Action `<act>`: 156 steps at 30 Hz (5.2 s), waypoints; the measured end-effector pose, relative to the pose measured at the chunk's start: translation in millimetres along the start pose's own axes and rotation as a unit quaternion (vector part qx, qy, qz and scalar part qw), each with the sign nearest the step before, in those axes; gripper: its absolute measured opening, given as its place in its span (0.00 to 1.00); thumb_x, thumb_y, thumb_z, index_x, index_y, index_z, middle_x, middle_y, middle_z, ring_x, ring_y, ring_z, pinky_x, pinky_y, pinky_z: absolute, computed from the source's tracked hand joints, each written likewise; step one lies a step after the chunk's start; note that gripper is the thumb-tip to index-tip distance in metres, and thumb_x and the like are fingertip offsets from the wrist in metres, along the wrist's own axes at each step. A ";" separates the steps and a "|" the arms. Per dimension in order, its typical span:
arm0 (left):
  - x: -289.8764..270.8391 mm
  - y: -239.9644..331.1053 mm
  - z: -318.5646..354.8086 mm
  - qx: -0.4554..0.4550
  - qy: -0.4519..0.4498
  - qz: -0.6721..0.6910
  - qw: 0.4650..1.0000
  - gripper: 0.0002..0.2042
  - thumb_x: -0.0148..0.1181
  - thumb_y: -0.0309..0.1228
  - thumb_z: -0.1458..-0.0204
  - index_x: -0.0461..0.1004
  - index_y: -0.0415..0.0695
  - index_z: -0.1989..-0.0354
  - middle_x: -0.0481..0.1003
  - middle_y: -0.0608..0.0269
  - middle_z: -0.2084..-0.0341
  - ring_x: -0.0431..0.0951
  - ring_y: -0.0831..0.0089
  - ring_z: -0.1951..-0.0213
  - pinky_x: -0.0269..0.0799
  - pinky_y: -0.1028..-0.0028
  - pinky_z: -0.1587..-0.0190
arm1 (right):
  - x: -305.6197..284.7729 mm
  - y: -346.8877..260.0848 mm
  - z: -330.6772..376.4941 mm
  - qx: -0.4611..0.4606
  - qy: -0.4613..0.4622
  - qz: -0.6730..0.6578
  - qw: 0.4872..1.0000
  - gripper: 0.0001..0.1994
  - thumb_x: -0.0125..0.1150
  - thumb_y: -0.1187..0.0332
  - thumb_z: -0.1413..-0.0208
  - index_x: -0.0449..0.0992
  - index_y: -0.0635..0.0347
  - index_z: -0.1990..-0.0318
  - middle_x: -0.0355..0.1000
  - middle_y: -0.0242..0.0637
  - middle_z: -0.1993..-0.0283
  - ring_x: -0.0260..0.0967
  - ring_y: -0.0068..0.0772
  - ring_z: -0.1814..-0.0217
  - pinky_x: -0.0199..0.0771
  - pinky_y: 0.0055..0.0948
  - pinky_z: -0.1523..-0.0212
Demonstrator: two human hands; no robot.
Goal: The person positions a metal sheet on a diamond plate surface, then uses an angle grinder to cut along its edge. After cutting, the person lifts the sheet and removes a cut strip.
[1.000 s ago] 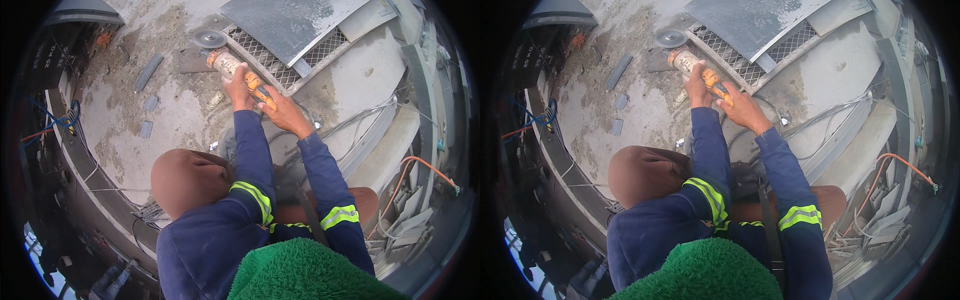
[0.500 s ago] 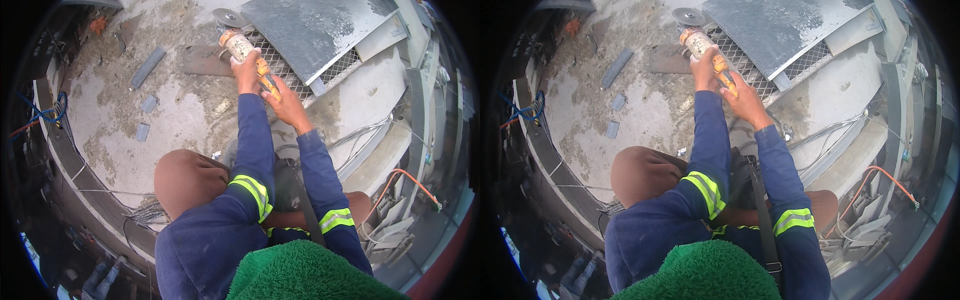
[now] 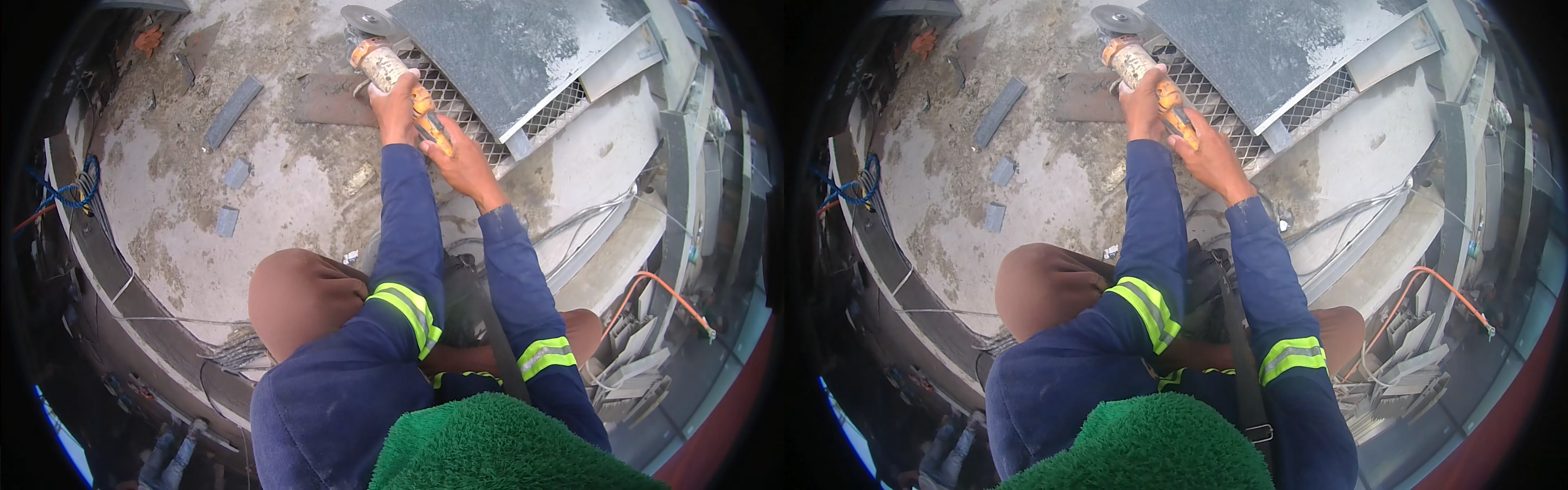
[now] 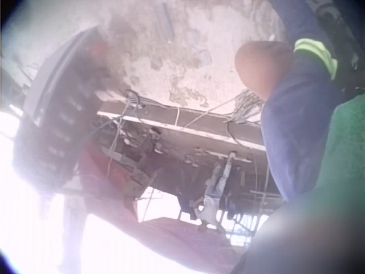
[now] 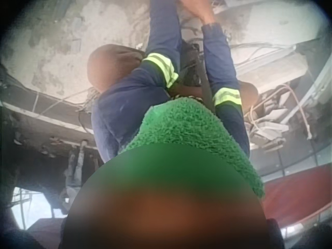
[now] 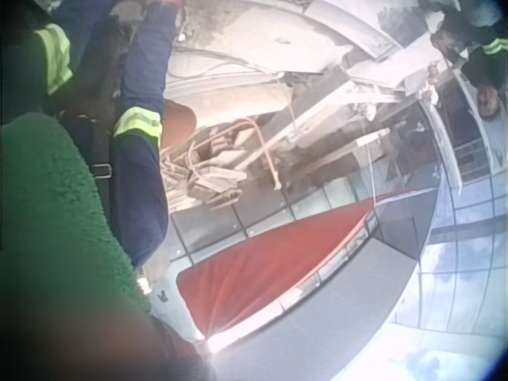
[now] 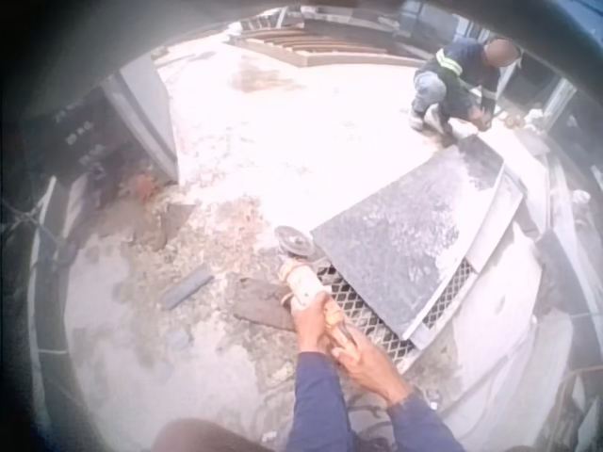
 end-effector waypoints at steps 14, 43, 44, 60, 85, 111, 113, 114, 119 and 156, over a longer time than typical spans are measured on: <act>6.8 -14.0 -0.3 -0.014 -0.017 -0.008 1.000 0.30 0.76 0.24 0.48 0.68 0.33 0.38 0.80 0.54 0.55 0.85 0.66 0.61 0.83 0.64 0.59 | -3.8 14.7 2.0 0.024 0.018 0.009 1.000 0.36 0.71 0.53 0.32 0.69 0.62 0.23 0.81 0.59 0.35 0.81 0.56 0.32 0.77 0.43 0.34; -2.0 -110.9 103.5 -0.045 -0.040 -0.056 0.997 0.33 0.76 0.30 0.46 0.64 0.33 0.35 0.79 0.53 0.53 0.84 0.65 0.58 0.83 0.62 0.57 | -36.3 95.7 115.2 0.079 0.015 0.040 0.996 0.31 0.62 0.51 0.27 0.66 0.53 0.22 0.82 0.64 0.42 0.79 0.75 0.39 0.79 0.56 0.41; -2.6 -111.7 104.7 -0.044 -0.044 -0.055 0.997 0.33 0.76 0.30 0.46 0.64 0.33 0.35 0.79 0.53 0.53 0.84 0.65 0.58 0.83 0.62 0.57 | -36.8 96.2 117.5 0.067 0.020 0.041 0.997 0.31 0.61 0.51 0.27 0.66 0.52 0.23 0.82 0.65 0.44 0.79 0.76 0.40 0.79 0.59 0.42; -4.8 -112.5 130.4 -0.022 -0.057 -0.048 0.997 0.32 0.76 0.28 0.45 0.64 0.33 0.35 0.79 0.52 0.54 0.85 0.66 0.62 0.83 0.63 0.61 | -39.5 101.2 138.2 0.097 0.013 0.078 0.992 0.33 0.58 0.50 0.27 0.61 0.43 0.19 0.82 0.67 0.42 0.77 0.79 0.39 0.76 0.62 0.39; 2.6 -102.1 124.4 -0.051 -0.020 -0.089 0.995 0.38 0.77 0.31 0.45 0.61 0.31 0.32 0.77 0.48 0.49 0.84 0.63 0.55 0.84 0.62 0.54 | -35.2 93.3 114.5 0.067 0.003 0.186 0.980 0.35 0.49 0.50 0.22 0.48 0.32 0.12 0.86 0.57 0.60 0.83 0.69 0.55 0.80 0.60 0.54; -11.0 -128.2 94.1 -0.032 -0.091 0.038 0.995 0.28 0.58 0.48 0.25 0.65 0.37 0.31 0.80 0.49 0.50 0.87 0.58 0.53 0.88 0.57 0.51 | -35.1 89.8 108.7 0.061 -0.012 0.144 0.988 0.37 0.50 0.51 0.22 0.45 0.36 0.11 0.82 0.66 0.41 0.78 0.76 0.38 0.76 0.58 0.37; -9.6 -129.3 89.1 -0.034 -0.087 0.033 0.995 0.28 0.58 0.48 0.25 0.65 0.36 0.31 0.80 0.50 0.49 0.87 0.59 0.53 0.88 0.58 0.51 | -34.3 91.5 103.8 0.054 -0.005 0.150 0.987 0.37 0.49 0.51 0.22 0.45 0.35 0.11 0.82 0.66 0.41 0.78 0.76 0.38 0.76 0.58 0.37; -10.1 -130.1 87.7 -0.035 -0.083 0.029 0.996 0.28 0.59 0.48 0.25 0.65 0.36 0.31 0.80 0.51 0.49 0.87 0.59 0.53 0.88 0.58 0.51 | -34.3 91.4 103.3 0.045 0.001 0.152 0.987 0.37 0.49 0.51 0.22 0.44 0.35 0.11 0.82 0.66 0.41 0.78 0.76 0.38 0.76 0.58 0.37; -12.5 -135.5 94.5 -0.030 -0.074 0.021 0.997 0.33 0.62 0.49 0.28 0.63 0.33 0.28 0.78 0.47 0.44 0.85 0.59 0.48 0.85 0.59 0.47 | -38.2 95.8 110.5 0.062 -0.016 0.145 0.987 0.38 0.49 0.51 0.22 0.43 0.35 0.10 0.82 0.67 0.43 0.78 0.77 0.39 0.76 0.59 0.38; -7.2 -143.5 103.5 -0.016 -0.020 0.005 1.000 0.37 0.66 0.50 0.31 0.64 0.34 0.25 0.79 0.46 0.41 0.83 0.59 0.44 0.80 0.59 0.42 | -39.8 102.5 113.2 0.047 -0.015 0.159 0.986 0.35 0.45 0.51 0.20 0.44 0.32 0.11 0.83 0.64 0.45 0.82 0.77 0.49 0.77 0.64 0.52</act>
Point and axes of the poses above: each hand's wrist, its own z-axis away from the middle knuckle, its own x-axis out of the palm, y = z × x, the point moved 7 cm from there along -z, towards the middle knuckle
